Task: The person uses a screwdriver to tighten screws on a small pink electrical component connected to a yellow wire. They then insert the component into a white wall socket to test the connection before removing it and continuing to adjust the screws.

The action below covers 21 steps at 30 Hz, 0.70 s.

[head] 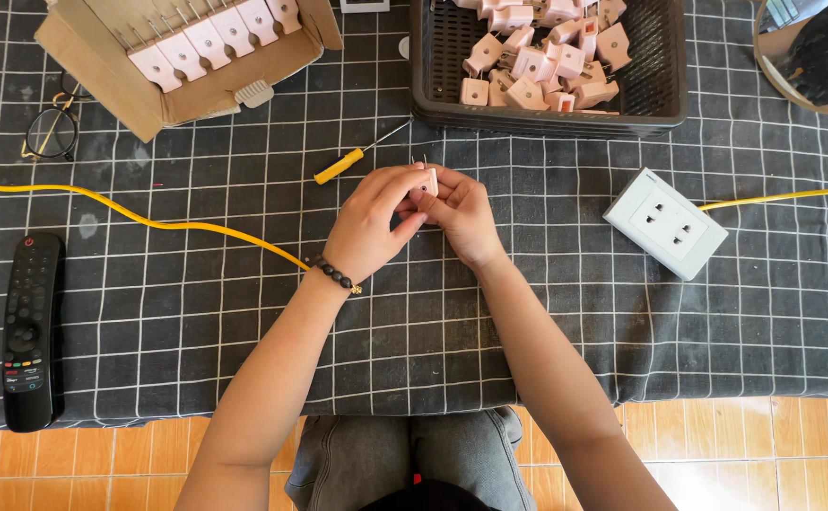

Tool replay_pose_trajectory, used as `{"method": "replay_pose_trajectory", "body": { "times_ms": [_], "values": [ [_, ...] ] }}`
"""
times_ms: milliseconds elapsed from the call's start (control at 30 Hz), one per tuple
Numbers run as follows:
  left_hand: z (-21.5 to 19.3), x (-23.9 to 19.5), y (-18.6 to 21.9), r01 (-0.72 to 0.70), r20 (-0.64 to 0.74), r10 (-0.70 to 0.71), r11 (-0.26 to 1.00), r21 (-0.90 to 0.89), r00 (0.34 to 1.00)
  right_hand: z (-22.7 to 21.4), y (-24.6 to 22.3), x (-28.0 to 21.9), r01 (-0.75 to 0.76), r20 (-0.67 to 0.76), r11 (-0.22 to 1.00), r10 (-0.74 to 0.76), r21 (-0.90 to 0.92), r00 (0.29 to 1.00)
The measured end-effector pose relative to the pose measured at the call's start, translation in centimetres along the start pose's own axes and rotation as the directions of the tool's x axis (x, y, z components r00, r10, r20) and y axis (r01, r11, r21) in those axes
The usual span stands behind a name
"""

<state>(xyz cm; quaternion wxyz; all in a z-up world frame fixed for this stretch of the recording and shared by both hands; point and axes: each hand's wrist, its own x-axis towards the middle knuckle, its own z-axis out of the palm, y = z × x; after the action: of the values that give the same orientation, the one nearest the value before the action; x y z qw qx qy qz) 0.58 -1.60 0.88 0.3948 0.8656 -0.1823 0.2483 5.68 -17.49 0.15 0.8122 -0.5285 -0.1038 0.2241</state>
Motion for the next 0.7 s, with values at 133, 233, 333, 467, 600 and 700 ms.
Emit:
{"method": "replay_pose_trajectory", "body": {
  "times_ms": [133, 233, 333, 467, 600, 700],
  "values": [
    [-0.7, 0.4, 0.6, -0.010, -0.022, 0.009, 1.000, -0.012, 1.000, 0.3, 0.1, -0.1, 0.016, -0.019, 1.000, -0.015, 0.026, 1.000],
    [-1.8, 0.6, 0.0, 0.075, -0.034, -0.092, 0.937, -0.341, 0.995, 0.3, -0.2, -0.1, 0.028, -0.012, 0.997, -0.027, 0.072, 1.000],
    [-1.8, 0.2, -1.9, 0.270, 0.050, -0.347, 0.622, -0.735, 0.936, 0.2, -0.6, -0.3, -0.004, 0.107, 0.989, -0.012, 0.151, 0.994],
    [-1.5, 0.2, -1.5, 0.324, 0.231, -0.249, 0.446, -0.834, 0.940, -0.8, 0.8, -0.6, -0.133, 0.275, 0.962, 0.064, 0.240, 0.959],
    [-1.7, 0.5, -0.3, 0.304, 0.306, -0.020, 0.197, -0.932, 0.952, -1.3, 1.1, -1.2, -0.220, 0.499, 0.903, 0.007, 0.370, 0.866],
    [-2.9, 0.8, 1.5, 0.315, 0.313, -0.039, 0.152, -0.937, 0.949, -1.0, 0.6, -1.5, -0.283, 0.542, 0.882, 0.038, 0.376, 0.840]
  ]
}}
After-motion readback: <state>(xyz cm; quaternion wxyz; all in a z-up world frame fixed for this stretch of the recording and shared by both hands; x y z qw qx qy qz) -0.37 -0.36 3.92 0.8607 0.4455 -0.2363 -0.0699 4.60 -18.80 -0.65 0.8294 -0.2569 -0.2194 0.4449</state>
